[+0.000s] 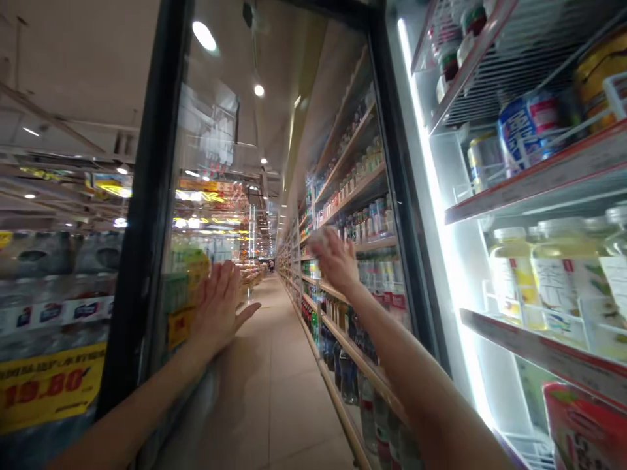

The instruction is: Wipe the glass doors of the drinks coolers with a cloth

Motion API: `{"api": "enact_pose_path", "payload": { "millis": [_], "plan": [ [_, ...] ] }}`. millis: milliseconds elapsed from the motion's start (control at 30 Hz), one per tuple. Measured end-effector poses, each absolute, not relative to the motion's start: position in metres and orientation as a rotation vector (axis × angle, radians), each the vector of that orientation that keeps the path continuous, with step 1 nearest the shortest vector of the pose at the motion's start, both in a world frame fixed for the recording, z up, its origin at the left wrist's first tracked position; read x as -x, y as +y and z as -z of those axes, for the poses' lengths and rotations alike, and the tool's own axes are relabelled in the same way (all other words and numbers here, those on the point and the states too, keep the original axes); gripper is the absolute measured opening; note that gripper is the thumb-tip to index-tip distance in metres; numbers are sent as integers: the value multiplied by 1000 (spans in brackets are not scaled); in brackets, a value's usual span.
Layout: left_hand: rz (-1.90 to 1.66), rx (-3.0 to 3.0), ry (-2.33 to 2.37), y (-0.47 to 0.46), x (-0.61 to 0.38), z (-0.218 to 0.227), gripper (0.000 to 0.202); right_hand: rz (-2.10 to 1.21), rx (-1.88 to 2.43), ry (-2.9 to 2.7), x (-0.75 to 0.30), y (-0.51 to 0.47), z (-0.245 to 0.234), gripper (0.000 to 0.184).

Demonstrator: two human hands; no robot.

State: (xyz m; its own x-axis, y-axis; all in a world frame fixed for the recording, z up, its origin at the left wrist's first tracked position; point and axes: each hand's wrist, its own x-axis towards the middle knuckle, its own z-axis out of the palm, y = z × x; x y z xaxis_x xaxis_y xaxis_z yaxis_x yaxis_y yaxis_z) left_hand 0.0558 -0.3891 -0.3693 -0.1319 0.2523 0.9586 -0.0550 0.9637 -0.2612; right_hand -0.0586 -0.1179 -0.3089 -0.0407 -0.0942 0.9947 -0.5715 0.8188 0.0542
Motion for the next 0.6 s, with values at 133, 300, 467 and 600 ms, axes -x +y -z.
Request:
{"api": "enact_pose_path", "payload": {
  "millis": [133,300,467,600],
  "plan": [
    [-276,151,-1682,-389,-54,371,79,-821,-48,-1505,76,-62,305,50],
    [-255,143,-1675,-385,-54,374,74,-563,-343,-1616,66,-64,359,44],
    [-228,136,-1693,-384,-54,376,71,-502,-368,-1575,66,-68,378,44],
    [-214,122,-1718,-383,-56,376,72,-582,-292,-1553,61,-87,372,45]
  ]
}}
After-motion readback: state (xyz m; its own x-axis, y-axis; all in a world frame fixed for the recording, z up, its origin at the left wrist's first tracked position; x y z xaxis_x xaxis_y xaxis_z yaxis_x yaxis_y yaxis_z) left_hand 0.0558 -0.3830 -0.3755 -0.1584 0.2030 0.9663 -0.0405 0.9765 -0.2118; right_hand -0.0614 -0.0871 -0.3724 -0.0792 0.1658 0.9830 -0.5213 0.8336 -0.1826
